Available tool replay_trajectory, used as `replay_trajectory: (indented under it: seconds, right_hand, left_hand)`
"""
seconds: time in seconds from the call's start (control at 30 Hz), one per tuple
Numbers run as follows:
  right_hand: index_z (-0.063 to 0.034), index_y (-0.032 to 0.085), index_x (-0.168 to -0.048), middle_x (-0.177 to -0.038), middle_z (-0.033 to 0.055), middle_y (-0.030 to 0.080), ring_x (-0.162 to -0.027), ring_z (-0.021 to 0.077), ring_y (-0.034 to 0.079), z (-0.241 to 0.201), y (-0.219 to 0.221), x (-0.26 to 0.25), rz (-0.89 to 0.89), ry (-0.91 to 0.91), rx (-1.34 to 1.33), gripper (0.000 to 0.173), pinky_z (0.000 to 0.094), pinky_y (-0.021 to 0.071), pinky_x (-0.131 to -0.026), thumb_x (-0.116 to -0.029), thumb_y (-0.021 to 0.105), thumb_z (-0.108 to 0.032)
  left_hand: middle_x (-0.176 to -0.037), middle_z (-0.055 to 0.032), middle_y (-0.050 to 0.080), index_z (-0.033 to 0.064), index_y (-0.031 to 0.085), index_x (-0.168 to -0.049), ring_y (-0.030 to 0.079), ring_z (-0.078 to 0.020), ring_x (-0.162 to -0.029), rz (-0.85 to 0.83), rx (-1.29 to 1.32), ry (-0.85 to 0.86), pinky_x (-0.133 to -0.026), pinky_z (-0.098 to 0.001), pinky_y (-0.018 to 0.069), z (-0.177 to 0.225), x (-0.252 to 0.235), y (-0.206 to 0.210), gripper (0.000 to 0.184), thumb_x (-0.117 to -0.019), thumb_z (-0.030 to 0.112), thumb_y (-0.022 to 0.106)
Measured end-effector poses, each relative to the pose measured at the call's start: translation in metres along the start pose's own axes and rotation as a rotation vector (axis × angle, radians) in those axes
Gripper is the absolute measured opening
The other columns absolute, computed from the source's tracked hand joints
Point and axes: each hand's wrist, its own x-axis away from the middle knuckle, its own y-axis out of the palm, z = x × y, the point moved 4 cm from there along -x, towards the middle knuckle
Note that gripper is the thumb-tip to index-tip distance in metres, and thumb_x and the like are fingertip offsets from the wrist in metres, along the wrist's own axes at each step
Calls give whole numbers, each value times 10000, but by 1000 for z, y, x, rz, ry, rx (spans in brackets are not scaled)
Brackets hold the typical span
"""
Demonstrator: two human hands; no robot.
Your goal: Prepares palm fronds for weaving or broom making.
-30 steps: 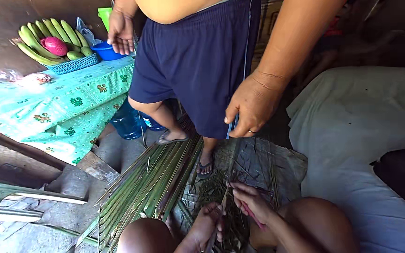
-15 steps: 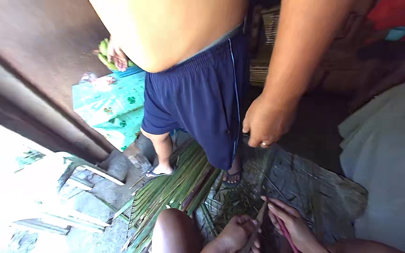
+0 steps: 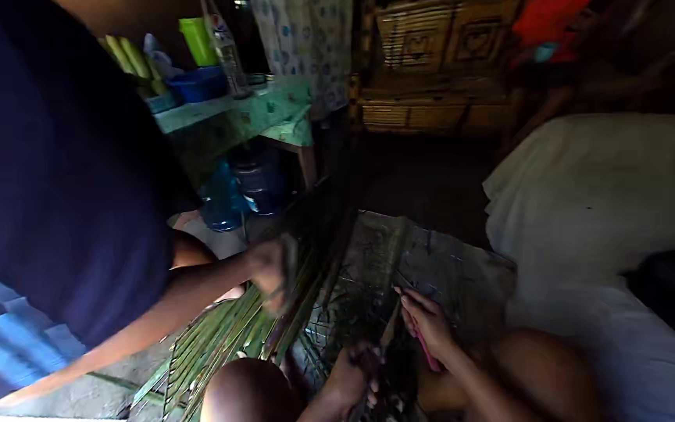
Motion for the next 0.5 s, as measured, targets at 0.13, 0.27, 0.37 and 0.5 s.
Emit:
replay_trajectory:
  seconds: [0.13,0.27,0.37,0.5]
  right_hand:
    - [2,600,-1348,-653,-15,550,-480,55,472,-2,-3,-2,-52,21,-82,337,200,406,-442,-1077,450,-130]
    - [7,626,-1303,-677,-17,560,-498,48,484,1,9,10,-90,-7,-24,307,199,422,-461,-1056,499,-122]
    - [9,638,-1277,-670,-20,551,-492,46,480,1,9,7,-37,0,-17,283,192,413,-449,-1062,499,-111]
    - [12,630,-1278,-664,-17,549,-492,49,483,-1,8,6,-47,25,-54,280,190,413,-451,-1066,495,-113]
  left_hand:
    - [-571,27,524,27,589,-1044,518,-56,-431,12,-4,6,-436,-203,487,3,1,2,196,-1102,136,438]
    - [-567,27,515,27,576,-1048,512,-56,-428,23,17,-4,-430,-203,481,3,-2,0,199,-1108,142,425]
    - [-565,26,509,31,571,-1043,512,-57,-430,20,11,-4,-434,-203,479,0,-2,2,197,-1109,137,418]
    - [-565,17,527,32,570,-1032,532,-66,-432,23,11,29,-444,-210,498,0,-3,3,193,-1106,132,422]
